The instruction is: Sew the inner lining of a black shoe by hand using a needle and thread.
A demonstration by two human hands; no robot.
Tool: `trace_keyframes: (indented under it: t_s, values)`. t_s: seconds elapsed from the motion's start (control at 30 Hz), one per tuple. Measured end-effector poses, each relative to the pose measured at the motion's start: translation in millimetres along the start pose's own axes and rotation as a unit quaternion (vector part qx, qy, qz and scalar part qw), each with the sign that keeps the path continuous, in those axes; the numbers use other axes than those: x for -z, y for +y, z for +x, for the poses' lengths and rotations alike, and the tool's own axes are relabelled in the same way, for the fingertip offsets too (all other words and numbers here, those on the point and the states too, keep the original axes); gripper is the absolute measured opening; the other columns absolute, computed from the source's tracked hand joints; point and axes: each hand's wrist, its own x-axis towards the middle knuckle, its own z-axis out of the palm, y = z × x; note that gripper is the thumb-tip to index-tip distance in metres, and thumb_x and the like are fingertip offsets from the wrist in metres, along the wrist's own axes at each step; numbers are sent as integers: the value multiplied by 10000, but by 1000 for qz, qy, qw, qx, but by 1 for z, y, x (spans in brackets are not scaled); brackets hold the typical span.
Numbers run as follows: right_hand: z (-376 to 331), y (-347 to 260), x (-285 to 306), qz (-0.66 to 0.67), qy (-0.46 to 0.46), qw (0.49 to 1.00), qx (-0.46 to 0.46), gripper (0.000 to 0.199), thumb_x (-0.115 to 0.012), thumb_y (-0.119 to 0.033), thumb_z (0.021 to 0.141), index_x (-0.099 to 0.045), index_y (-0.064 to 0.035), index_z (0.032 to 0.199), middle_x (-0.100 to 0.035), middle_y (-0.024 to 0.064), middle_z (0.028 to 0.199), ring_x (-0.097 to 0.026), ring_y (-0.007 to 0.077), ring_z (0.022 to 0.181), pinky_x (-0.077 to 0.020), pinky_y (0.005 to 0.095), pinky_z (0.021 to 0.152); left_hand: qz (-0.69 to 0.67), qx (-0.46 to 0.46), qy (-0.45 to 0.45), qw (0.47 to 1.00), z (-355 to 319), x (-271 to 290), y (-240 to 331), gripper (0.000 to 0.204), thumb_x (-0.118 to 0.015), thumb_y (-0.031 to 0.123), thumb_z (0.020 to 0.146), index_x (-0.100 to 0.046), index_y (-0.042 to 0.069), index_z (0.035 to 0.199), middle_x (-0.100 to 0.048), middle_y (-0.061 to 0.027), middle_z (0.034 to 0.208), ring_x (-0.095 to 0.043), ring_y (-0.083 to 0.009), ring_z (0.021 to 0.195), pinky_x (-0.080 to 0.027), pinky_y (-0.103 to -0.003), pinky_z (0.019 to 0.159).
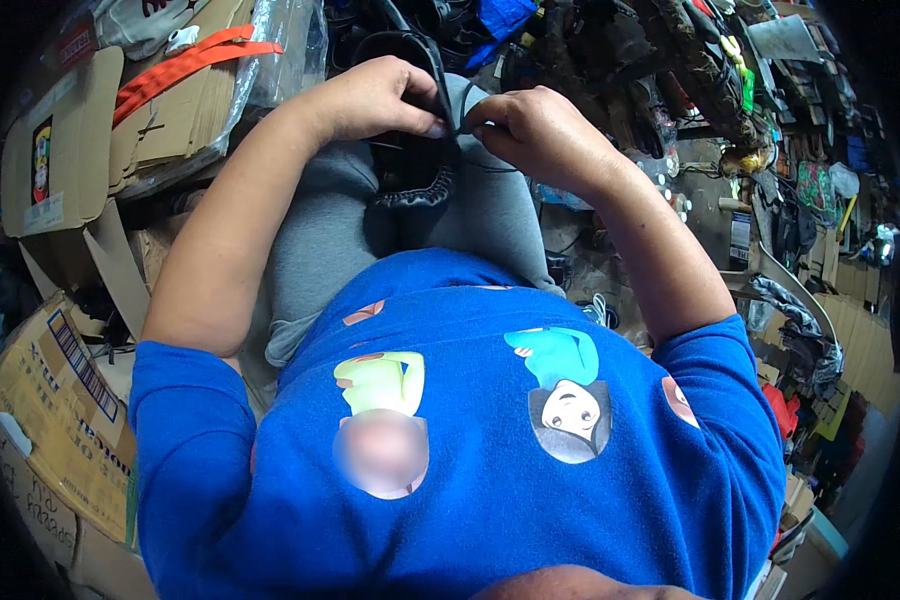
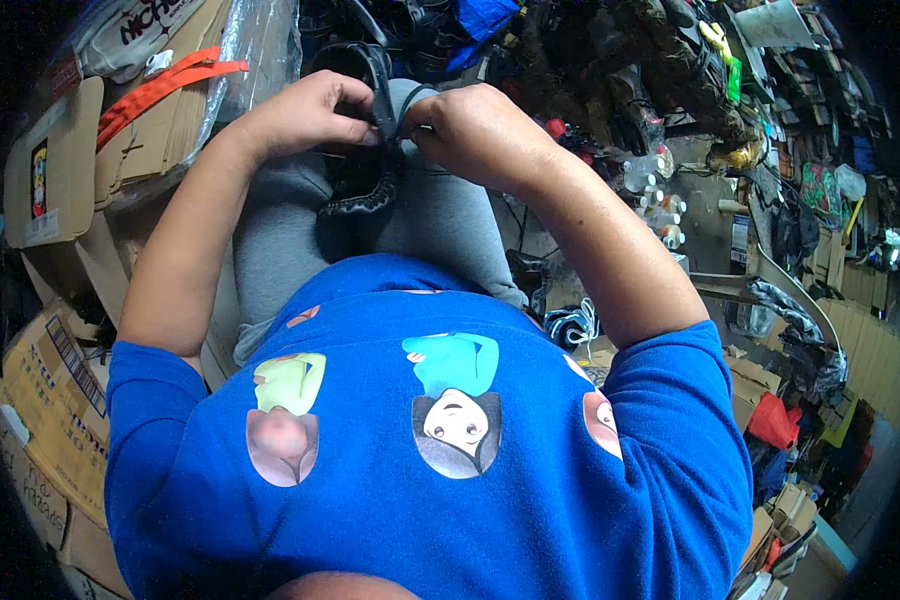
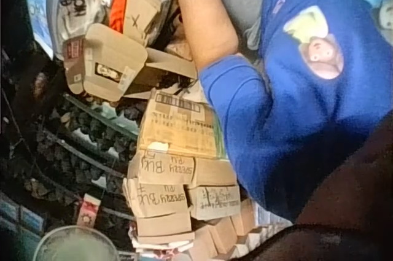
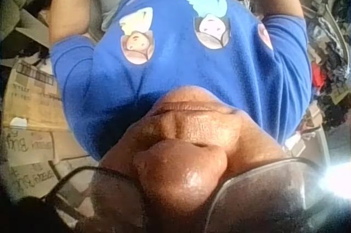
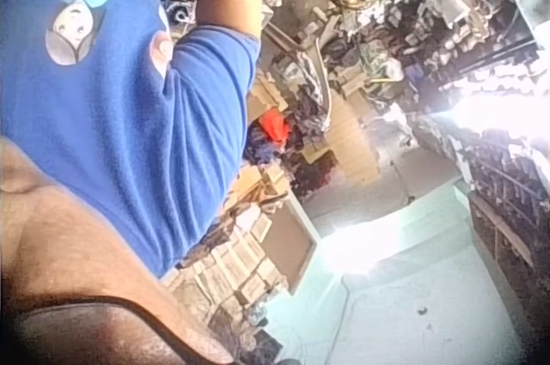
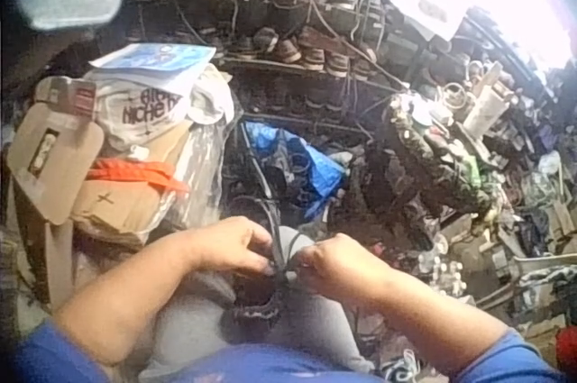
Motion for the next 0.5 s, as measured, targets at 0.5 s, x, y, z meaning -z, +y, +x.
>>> trace_keyframes:
  t_s: [0.5]
  values:
    - [-4,65,9,234,-119,963,-61,169,-673,-79,810,-699,-81,976,-656,44,894,-617,141,838,-485,275,775,113,-49,-94,988,33,4,21,300,-707,71,724,-666,-13,1009,-686,-83,915,-632,-157,865,-483,-289,844]
